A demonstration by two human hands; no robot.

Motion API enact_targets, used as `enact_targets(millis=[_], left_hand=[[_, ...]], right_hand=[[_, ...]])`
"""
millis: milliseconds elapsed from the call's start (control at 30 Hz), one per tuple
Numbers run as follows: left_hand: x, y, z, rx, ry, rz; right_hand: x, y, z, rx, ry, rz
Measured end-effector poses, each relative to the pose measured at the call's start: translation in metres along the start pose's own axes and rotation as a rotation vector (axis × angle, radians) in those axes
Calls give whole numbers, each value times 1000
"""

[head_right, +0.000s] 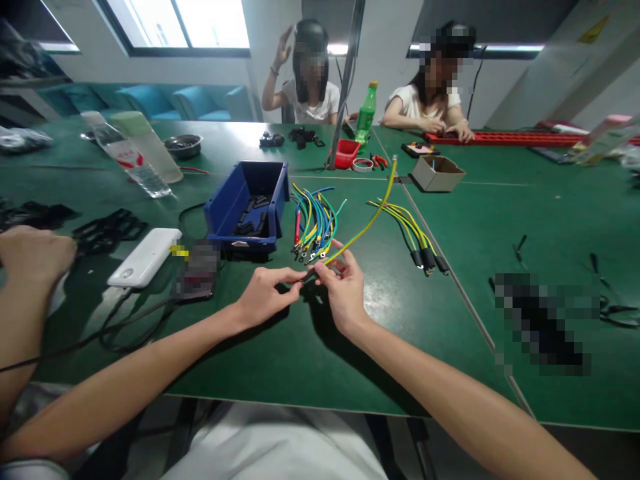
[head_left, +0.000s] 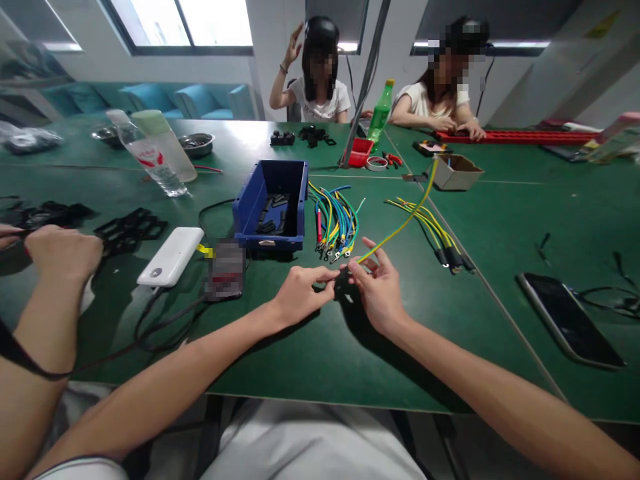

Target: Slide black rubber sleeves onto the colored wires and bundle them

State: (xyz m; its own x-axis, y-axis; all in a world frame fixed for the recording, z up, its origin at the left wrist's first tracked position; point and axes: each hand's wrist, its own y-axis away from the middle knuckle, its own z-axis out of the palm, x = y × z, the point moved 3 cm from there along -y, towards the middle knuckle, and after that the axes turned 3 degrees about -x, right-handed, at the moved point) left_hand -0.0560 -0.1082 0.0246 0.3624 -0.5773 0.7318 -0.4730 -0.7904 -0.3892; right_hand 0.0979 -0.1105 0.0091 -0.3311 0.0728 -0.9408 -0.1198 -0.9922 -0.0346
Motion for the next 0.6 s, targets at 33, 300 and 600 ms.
enact_targets(millis=[33,300,600], left_hand=[[3,-2,-5,30,-47,54],[-47,-71,-101,379,-739,-255],[-96,-101,-95,-195,-1055,-564]], right_hand=[[-3,-1,-1,0,17,-9],[-17,-27,-23,62,69,-5],[-89,-51,-75,124,218,-72]])
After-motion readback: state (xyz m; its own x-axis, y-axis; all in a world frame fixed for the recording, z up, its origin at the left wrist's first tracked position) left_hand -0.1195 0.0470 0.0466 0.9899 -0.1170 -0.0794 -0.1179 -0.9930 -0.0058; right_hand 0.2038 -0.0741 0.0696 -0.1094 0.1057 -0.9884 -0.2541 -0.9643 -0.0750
